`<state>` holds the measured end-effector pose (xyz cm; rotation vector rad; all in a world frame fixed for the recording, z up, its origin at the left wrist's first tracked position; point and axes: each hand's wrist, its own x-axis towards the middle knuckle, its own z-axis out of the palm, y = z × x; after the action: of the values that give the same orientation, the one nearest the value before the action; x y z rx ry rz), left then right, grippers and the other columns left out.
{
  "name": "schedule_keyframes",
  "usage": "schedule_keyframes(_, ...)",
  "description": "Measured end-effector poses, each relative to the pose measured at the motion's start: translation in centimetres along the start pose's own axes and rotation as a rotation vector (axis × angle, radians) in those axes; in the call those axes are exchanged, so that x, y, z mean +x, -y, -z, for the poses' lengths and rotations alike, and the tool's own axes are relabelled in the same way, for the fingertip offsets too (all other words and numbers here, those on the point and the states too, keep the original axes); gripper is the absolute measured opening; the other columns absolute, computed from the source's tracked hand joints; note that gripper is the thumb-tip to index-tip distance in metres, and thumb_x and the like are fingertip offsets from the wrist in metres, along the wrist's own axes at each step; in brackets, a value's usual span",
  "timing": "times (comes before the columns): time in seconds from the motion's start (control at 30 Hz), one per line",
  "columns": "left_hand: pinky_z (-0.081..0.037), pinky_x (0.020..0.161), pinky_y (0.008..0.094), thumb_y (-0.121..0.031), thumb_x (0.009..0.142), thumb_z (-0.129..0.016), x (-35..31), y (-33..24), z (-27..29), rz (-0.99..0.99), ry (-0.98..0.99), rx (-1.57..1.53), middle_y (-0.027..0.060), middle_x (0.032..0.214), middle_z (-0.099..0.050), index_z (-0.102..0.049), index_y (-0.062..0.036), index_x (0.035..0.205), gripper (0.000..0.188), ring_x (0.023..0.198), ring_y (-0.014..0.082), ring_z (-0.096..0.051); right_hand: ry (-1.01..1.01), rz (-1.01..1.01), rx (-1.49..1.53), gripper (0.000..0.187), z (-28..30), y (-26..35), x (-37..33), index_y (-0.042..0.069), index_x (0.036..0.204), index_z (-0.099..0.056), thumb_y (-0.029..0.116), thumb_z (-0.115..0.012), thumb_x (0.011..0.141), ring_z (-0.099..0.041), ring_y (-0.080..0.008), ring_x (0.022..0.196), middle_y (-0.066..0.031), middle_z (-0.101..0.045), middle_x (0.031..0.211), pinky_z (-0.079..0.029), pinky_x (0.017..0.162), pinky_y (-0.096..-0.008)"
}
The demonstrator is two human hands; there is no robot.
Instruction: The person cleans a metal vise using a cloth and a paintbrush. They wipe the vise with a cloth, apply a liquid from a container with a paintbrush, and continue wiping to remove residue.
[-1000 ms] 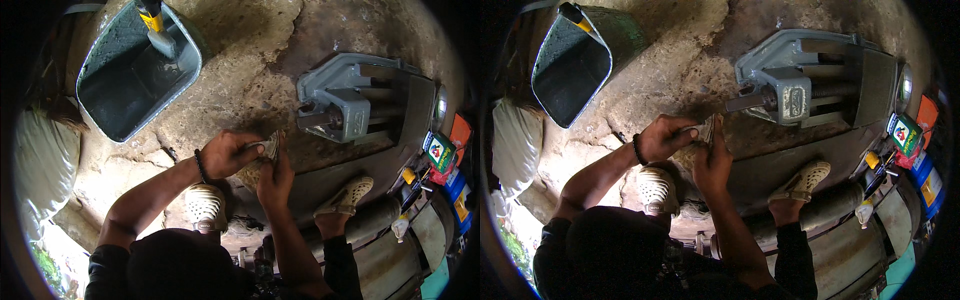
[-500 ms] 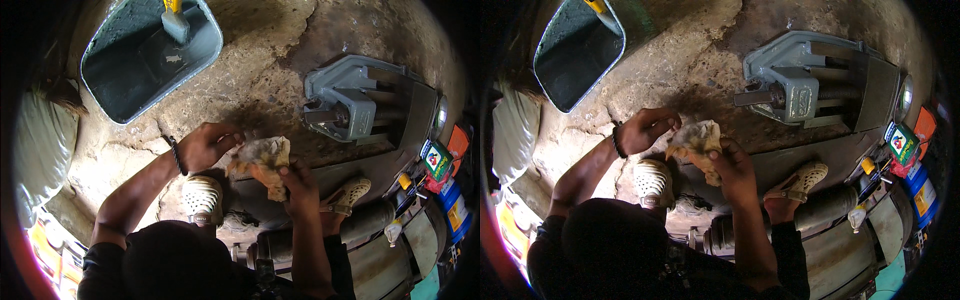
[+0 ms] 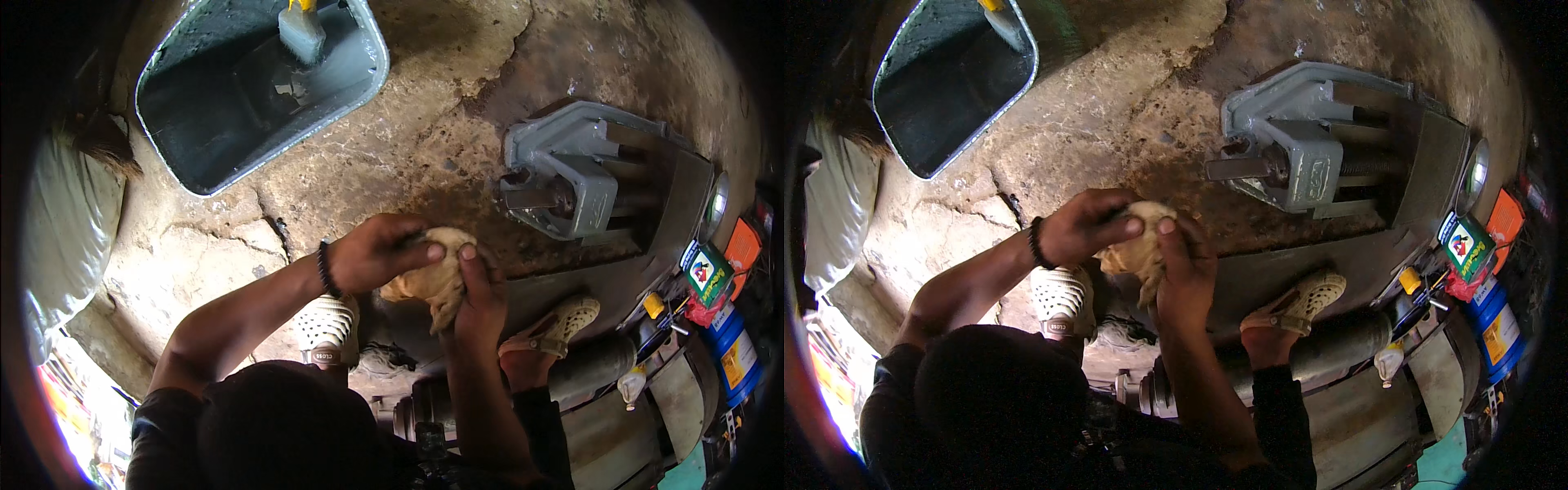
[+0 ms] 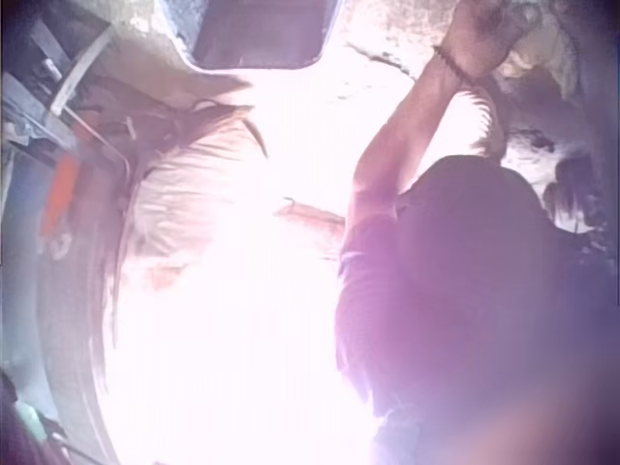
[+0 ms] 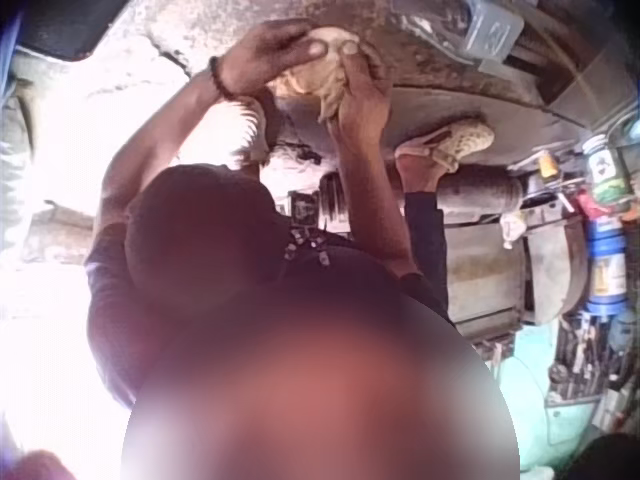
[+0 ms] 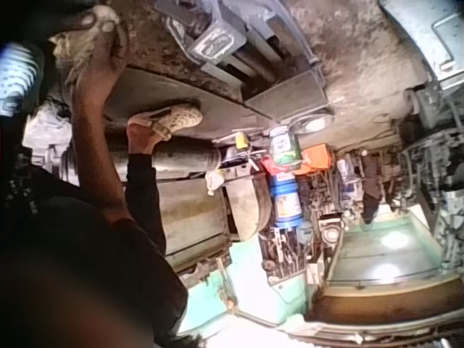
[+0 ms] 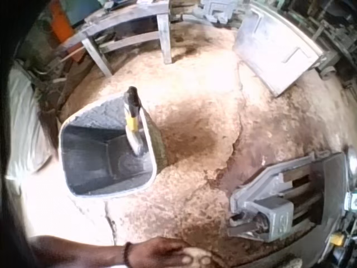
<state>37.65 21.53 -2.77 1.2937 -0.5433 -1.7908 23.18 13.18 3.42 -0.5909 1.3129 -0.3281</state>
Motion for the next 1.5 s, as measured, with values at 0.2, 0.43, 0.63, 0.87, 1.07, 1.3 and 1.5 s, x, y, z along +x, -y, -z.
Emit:
schedule_keyframes(0.2, -0.049, 0.084, 0.0358, -0.048, 0.099, -0.051, 5.0, 0.9, -0.7, 0.095, 0.057, 0.116, 0.0183, 0.103, -0.067, -0.061, 0.0018, 0.121, 0.055, 0.092, 0.0215, -0.062, -0.108, 0.199, -0.016, 0.034, 0.2, -1.9, 1.5, -0.002, 0.126, -0.055, 0.015, -0.057, 0.097, -0.06, -0.0179, 0.106, -0.0113, -0.061, 0.118, -0.048, 0.092, -0.0305)
schedule_keyframes(0.43, -0.054, 0.083, 0.0411, -0.044, 0.094, -0.058, 4.9, -1.4, 0.0, 0.022, -0.196, 0.554, 0.0228, 0.104, -0.069, -0.059, -0.0041, 0.126, 0.051, 0.094, 0.0333, -0.069, -0.111, 0.325, -0.063, 0.041, -1.1, -2.3, 4.0, -0.003, 0.134, -0.048, 0.012, -0.055, 0.097, -0.055, -0.0174, 0.11, -0.0105, -0.057, 0.124, -0.044, 0.094, -0.0326)
schedule_keyframes(0.63, -0.054, 0.085, 0.0422, -0.024, 0.09, -0.064, 5.0, -1.2, -0.4, -0.209, -0.32, 0.423, 0.0223, 0.105, -0.068, -0.06, -0.0066, 0.125, 0.04, 0.096, 0.038, -0.067, -0.266, 0.451, -0.137, 0.04, -2.1, -2.5, 5.9, -0.006, 0.133, -0.045, 0.015, -0.051, 0.099, -0.054, -0.0191, 0.107, -0.0143, -0.056, 0.122, -0.044, 0.092, -0.0326)
schedule_keyframes(0.87, -0.054, 0.083, 0.0426, -0.014, 0.089, -0.062, 7.6, -1.2, 0.4, -0.355, -0.267, 0.45, 0.0221, 0.101, -0.069, -0.065, -0.0055, 0.119, 0.032, 0.094, 0.0379, -0.067, -0.174, 0.387, -0.036, 0.047, -2.3, -1.8, 7.3, -0.002, 0.139, -0.043, 0.013, -0.057, 0.096, -0.052, -0.016, 0.111, -0.0097, -0.054, 0.126, -0.041, 0.098, -0.0326)
schedule_keyframes(1.07, -0.054, 0.084, 0.0431, -0.012, 0.089, -0.06, 8.4, -1.7, 0.4, -0.389, -0.208, 0.468, 0.0212, 0.099, -0.069, -0.066, -0.0063, 0.117, 0.029, 0.094, 0.0371, -0.067, -0.238, 0.508, -0.133, 0.04, -2.2, -1.5, 7.6, -0.006, 0.133, -0.045, 0.014, -0.055, 0.099, -0.053, -0.0166, 0.109, -0.0116, -0.056, 0.121, -0.043, 0.095, -0.0312)
schedule_keyframes(1.3, -0.055, 0.083, 0.0415, -0.015, 0.093, -0.058, 8.8, -1.9, 0.7, -0.338, -0.174, 0.385, 0.0203, 0.099, -0.07, -0.067, -0.0065, 0.116, 0.026, 0.093, 0.0354, -0.068, -0.242, 0.451, -0.274, 0.034, -1.7, -0.7, 8.1, -0.008, 0.125, -0.049, 0.014, -0.055, 0.099, -0.057, -0.0188, 0.105, -0.0164, -0.06, 0.116, -0.044, 0.092, -0.0331)
schedule_keyframes(1.5, -0.054, 0.079, 0.0408, -0.018, 0.095, -0.056, 9.0, -1.8, 1.1, -0.332, -0.17, 0.4, 0.0206, 0.096, -0.07, -0.067, -0.0041, 0.115, 0.026, 0.09, 0.0343, -0.069, -0.276, 0.543, -0.474, 0.033, -2.0, -0.5, 8.6, -0.013, 0.122, -0.051, 0.007, -0.053, 0.096, -0.061, -0.021, 0.095, -0.0211, -0.064, 0.103, -0.047, 0.085, -0.0357)
